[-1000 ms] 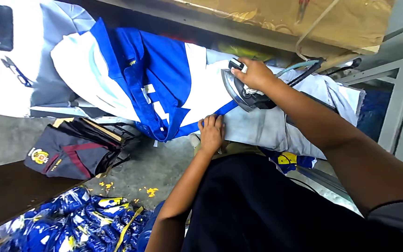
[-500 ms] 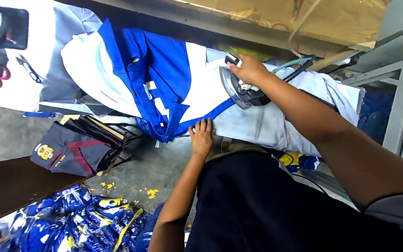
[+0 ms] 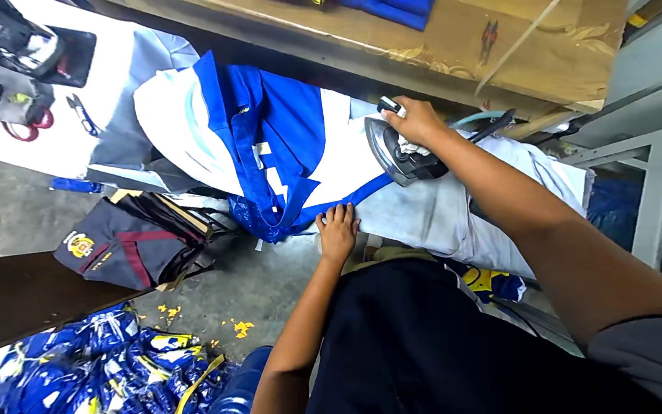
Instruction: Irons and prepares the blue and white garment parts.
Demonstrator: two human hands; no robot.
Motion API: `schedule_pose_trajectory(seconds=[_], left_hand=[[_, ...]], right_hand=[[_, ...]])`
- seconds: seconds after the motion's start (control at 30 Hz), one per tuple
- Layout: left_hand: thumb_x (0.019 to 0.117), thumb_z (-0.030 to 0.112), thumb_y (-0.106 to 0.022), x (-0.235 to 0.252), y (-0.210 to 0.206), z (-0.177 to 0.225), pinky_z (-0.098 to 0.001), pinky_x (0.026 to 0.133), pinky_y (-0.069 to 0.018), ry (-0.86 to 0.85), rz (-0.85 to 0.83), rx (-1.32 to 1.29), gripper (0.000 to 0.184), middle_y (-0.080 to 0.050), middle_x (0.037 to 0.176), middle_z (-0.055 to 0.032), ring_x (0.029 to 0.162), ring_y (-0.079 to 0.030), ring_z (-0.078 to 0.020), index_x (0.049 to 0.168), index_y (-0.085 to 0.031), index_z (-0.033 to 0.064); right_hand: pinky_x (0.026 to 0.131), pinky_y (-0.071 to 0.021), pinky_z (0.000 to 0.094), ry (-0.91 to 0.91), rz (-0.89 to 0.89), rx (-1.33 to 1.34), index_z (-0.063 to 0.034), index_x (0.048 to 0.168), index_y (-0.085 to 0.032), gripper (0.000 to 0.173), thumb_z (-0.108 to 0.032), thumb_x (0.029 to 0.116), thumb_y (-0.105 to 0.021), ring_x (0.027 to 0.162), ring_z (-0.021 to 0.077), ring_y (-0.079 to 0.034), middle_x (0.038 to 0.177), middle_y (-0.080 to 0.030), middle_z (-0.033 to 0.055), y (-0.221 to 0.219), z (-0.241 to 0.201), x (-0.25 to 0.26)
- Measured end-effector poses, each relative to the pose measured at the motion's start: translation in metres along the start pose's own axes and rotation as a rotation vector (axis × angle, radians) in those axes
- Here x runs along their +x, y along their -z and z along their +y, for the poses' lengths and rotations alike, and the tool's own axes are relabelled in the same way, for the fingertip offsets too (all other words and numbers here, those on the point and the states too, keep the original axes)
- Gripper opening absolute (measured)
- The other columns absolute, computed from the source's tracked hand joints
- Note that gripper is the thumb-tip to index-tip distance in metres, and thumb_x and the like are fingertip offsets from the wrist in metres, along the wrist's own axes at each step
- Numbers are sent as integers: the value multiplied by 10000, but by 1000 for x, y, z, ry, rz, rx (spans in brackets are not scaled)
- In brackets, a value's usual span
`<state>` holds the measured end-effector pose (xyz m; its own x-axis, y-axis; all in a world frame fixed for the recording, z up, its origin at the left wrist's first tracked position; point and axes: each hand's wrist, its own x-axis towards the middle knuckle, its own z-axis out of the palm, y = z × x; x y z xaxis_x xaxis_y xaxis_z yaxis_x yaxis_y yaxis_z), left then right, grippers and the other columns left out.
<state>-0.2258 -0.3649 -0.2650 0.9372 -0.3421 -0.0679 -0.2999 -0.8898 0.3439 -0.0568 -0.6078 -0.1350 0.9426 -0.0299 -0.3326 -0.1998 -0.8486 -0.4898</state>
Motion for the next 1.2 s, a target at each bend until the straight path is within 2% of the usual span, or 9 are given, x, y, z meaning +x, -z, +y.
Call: schedule_pose_trajectory(seconds=[0.13, 0.27, 0.43, 0.73, 0.87, 1.1, 1.2], left_hand=[[1038, 303, -571, -2, 0, -3, -695, 1070, -344, -6, 6, 1, 420, -633, 1363, -195, 1305, -564, -418, 1394, -636, 92], [1022, 299, -596, -4, -4, -4, -688, 1063, -355, -20, 13, 10, 441, -621, 1375, -203, 1304, -561, -421, 1410, -621, 91], [1027, 297, -580, -4, -4, -8, -678, 1061, -360, -32, 12, 5, 425, -629, 1372, -177, 1301, -570, -396, 1409, -627, 117], [1036, 307, -564, -2, -2, -8, -683, 1080, -338, -14, -23, -12, 437, -607, 1405, -188, 1326, -548, -407, 1428, -613, 120], [1035, 306, -572, -1, -1, -8, -678, 1078, -349, 1, -5, -23, 421, -621, 1391, -176, 1310, -565, -397, 1415, -629, 134], [1028, 284, -583, -2, -4, -5, -687, 1075, -338, 12, 14, -35, 425, -617, 1381, -187, 1312, -554, -407, 1416, -621, 115], [1024, 286, -588, -3, -5, -6, -687, 1076, -337, 2, 12, -26, 429, -617, 1379, -183, 1311, -553, -404, 1419, -618, 119]], right_hand=[[1008, -471, 654, -24, -40, -46, -131, 1490, -532, 558, -493, 1069, -486, 1220, 441, -629, 1290, -663, 245, -13, -27, 27], [997, -491, 624, -39, -41, -37, -142, 1486, -529, 546, -490, 1067, -488, 1221, 404, -636, 1299, -665, 212, -16, -38, 36], [981, -478, 668, 0, -83, -88, -136, 1511, -509, 569, -495, 1070, -481, 1195, 457, -636, 1268, -666, 257, -16, -29, 19], [995, -480, 646, -4, -85, -81, -136, 1515, -500, 567, -491, 1074, -475, 1206, 437, -635, 1284, -662, 244, -16, -35, 24], [956, -492, 666, 29, -110, -106, -128, 1500, -515, 561, -489, 1072, -485, 1138, 462, -661, 1203, -687, 264, -16, -19, 10], [998, -479, 647, 12, -102, -102, -131, 1511, -505, 576, -501, 1069, -484, 1206, 438, -636, 1271, -668, 246, -17, -30, 19], [980, -484, 660, 31, -115, -108, -128, 1504, -508, 565, -490, 1071, -487, 1179, 456, -644, 1251, -670, 260, -18, -20, 6]])
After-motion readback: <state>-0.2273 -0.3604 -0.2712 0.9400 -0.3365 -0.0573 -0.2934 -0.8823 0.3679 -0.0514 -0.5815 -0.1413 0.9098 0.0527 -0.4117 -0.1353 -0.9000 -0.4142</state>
